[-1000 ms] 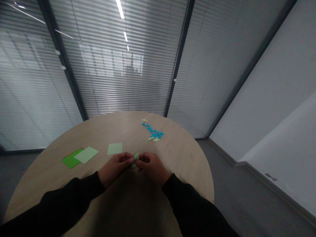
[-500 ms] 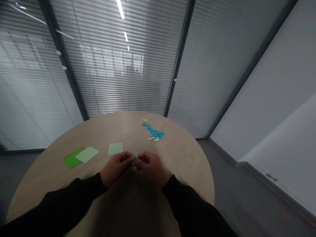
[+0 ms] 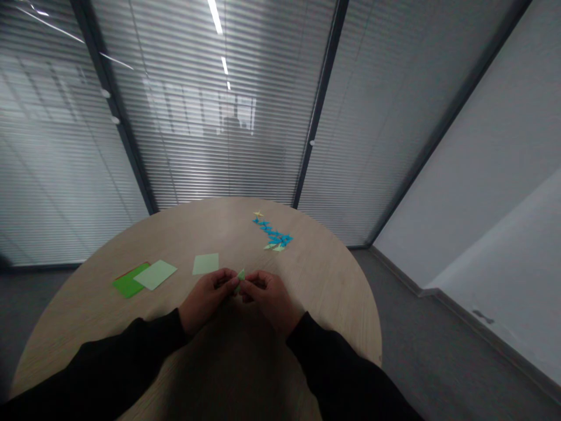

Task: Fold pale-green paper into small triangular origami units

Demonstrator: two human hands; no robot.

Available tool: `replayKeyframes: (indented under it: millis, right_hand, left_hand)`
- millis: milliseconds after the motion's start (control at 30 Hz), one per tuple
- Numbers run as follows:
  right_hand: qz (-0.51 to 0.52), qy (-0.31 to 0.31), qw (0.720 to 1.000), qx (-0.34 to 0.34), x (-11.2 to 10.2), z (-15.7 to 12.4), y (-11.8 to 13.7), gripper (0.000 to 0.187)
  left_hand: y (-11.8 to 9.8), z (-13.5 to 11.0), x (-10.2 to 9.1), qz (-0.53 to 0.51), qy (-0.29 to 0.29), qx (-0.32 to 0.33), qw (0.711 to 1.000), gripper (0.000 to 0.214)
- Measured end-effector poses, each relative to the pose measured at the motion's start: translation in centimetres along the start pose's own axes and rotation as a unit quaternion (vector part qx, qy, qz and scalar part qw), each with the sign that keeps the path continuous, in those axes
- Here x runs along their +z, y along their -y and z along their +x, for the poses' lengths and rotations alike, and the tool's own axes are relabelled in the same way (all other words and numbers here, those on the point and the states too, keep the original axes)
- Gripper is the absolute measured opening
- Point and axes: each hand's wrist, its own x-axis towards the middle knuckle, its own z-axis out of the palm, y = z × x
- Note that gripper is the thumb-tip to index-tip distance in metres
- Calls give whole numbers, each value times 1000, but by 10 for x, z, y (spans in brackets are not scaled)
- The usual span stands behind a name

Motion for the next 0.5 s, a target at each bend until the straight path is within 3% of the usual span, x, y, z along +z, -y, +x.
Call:
replayKeyframes:
  millis: [267,500]
  right_hand:
    - [-31,-12,999,-17,5,-3,1,32]
    - [-140,-22,985,-96,3,-3,1,25]
  left_hand:
    - [1,0,5,93,-50,41,994,24]
    - [5,-1,7,204,-53,84,974,17]
